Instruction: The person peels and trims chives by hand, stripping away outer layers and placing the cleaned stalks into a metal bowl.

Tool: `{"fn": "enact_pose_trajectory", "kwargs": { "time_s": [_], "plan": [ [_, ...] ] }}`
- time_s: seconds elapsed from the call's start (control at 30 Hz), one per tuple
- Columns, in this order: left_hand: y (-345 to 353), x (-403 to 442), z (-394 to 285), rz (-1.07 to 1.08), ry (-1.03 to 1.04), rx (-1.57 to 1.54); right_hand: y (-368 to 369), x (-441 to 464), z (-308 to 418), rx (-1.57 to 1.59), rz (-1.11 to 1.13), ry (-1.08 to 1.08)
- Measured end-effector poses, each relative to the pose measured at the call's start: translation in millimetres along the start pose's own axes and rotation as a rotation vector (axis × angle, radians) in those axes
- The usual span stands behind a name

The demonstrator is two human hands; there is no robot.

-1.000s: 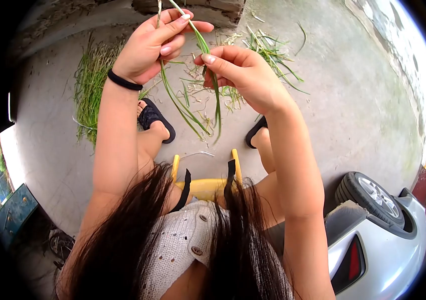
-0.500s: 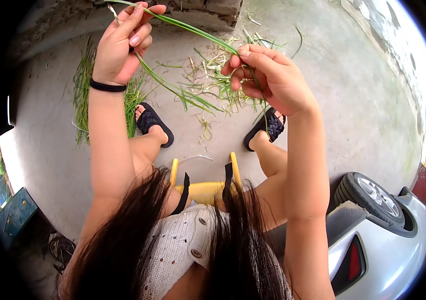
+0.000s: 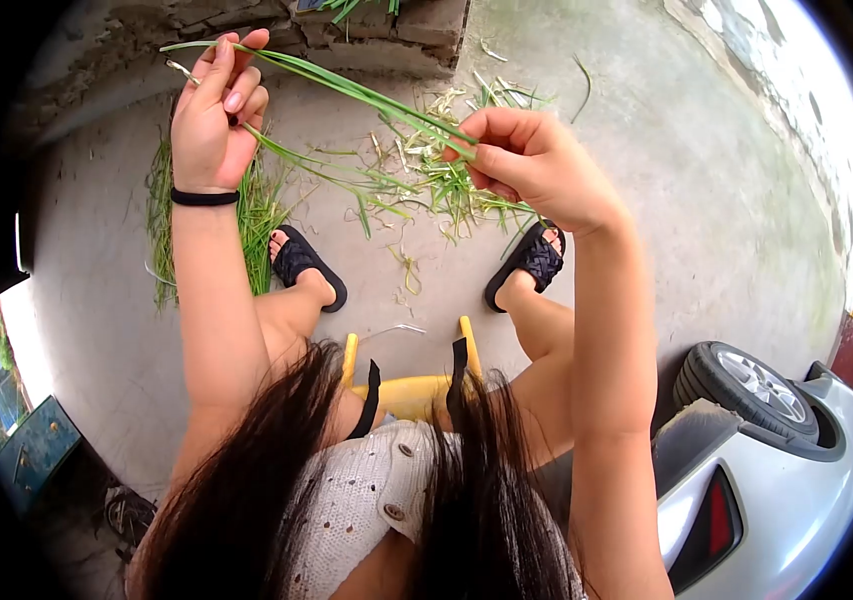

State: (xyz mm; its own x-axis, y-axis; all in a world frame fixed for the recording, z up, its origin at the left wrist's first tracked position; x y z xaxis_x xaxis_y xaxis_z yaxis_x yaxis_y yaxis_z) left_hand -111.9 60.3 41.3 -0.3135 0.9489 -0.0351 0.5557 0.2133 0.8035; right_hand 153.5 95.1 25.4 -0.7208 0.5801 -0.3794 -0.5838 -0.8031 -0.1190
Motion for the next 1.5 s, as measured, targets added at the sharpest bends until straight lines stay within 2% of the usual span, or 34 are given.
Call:
{"fn": "enact_pose_trajectory", "kwargs": {
  "time_s": [0.13,0.17,0.2,0.27,0.3,0.33,0.4,0.43,0.53,0.6,0.63,0.73,0.8,0.9,0.93,0.97,1.0,1.07,1.1,1.2,1.27,1.33,1.47,1.5],
  "plan": [
    [-5.8,3.0,-4.7,-0.015,0.027,0.006,-7.3,5.2,-3.6,-0.06,-0.078,-0.022],
    [-5.6,1.4,-4.4,-0.061,0.018,0.034,-6.1,4.5,-0.7,-0.149,-0.159,0.042],
    [-4.4,-0.9,-3.4,-0.084,0.02,0.033,-9.3,5.6,-4.6,-0.322,-0.13,0.041],
    [-2.6,-1.8,-1.9,-0.099,-0.022,0.117,-13.3,5.9,-26.3,-0.983,-0.229,-0.126],
    [0.1,-1.9,-5.4,-0.068,-0.006,0.136,-11.7,5.2,-18.9,-0.841,-0.151,0.069],
    [0.8,-3.7,-2.8,-0.08,-0.023,0.195,-13.8,-0.1,-39.6,-1.381,-0.324,0.035],
    [3.1,-3.9,1.5,-0.086,-0.086,0.223,-11.4,6.2,-18.2,-1.255,-0.37,-0.027],
    [7.0,-4.9,3.7,-0.068,-0.099,0.295,-13.6,11.1,-14.0,-1.0,-0.289,0.304],
    [13.1,-8.2,16.2,-0.049,-0.156,0.359,7.9,26.4,-5.4,-0.493,-0.44,0.122],
    [18.0,-10.5,26.4,-0.011,-0.185,0.322,44.9,39.5,10.8,-0.076,-0.219,-0.09],
    [16.8,-11.1,31.4,-0.017,-0.194,0.308,59.0,45.7,12.6,-0.011,-0.091,-0.094],
    [11.8,-11.8,35.0,-0.087,-0.221,0.206,68.2,64.2,22.1,-0.157,0.047,0.055],
    [4.5,-13.6,22.7,-0.231,-0.231,0.083,33.9,98.1,50.0,-0.004,-0.093,0.087],
    [-0.2,-14.4,21.6,-0.256,-0.316,-0.087,-15.9,149.5,90.6,-0.226,-0.255,0.035],
    [-0.9,-14.9,23.3,-0.251,-0.347,-0.151,-32.8,169.9,94.3,-0.198,-0.325,0.054],
    [-2.4,-15.0,25.4,-0.218,-0.371,-0.16,-56.8,187.4,91.1,-0.295,-0.463,0.036],
    [-3.2,-14.1,27.1,-0.214,-0.376,-0.188,-67.4,184.3,100.2,-0.504,-0.578,0.118],
    [-4.5,-13.6,33.9,-0.218,-0.388,-0.25,-72.3,171.7,107.8,-0.773,-0.719,0.146],
    [-2.6,-14.7,33.2,-0.231,-0.389,-0.257,-63.1,164.3,105.2,-0.744,-0.778,-0.029],
    [4.3,-15.5,36.0,-0.204,-0.412,-0.359,2.9,108.2,90.4,-0.502,-0.342,-0.163],
    [2.6,-15.7,45.5,-0.141,-0.452,-0.33,43.7,68.1,80.5,-0.454,-0.186,-0.066],
    [7.3,-17.7,51.8,-0.095,-0.488,-0.283,68.5,44.1,71.0,-0.422,-0.16,-0.056],
    [14.8,-25.9,74.5,-0.019,-0.612,-0.249,74.6,30.0,55.3,-0.445,-0.32,-0.107],
    [17.3,-27.3,78.4,-0.023,-0.632,-0.265,74.1,29.0,50.9,-0.369,-0.357,-0.165]
  ]
}}
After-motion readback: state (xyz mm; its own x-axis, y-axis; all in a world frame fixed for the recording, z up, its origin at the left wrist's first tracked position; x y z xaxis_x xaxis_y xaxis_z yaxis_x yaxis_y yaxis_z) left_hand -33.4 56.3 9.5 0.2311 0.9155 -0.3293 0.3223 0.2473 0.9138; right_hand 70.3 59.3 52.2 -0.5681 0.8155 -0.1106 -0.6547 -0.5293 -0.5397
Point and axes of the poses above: each hand's wrist, its own x-axis towards the middle knuckle, its own y-axis out of the palm, z = x × y, the point moved 5 cm from there along x, towards the middle knuckle, and after that the axes turned 15 degrees about -x, right-handed, at the moved point
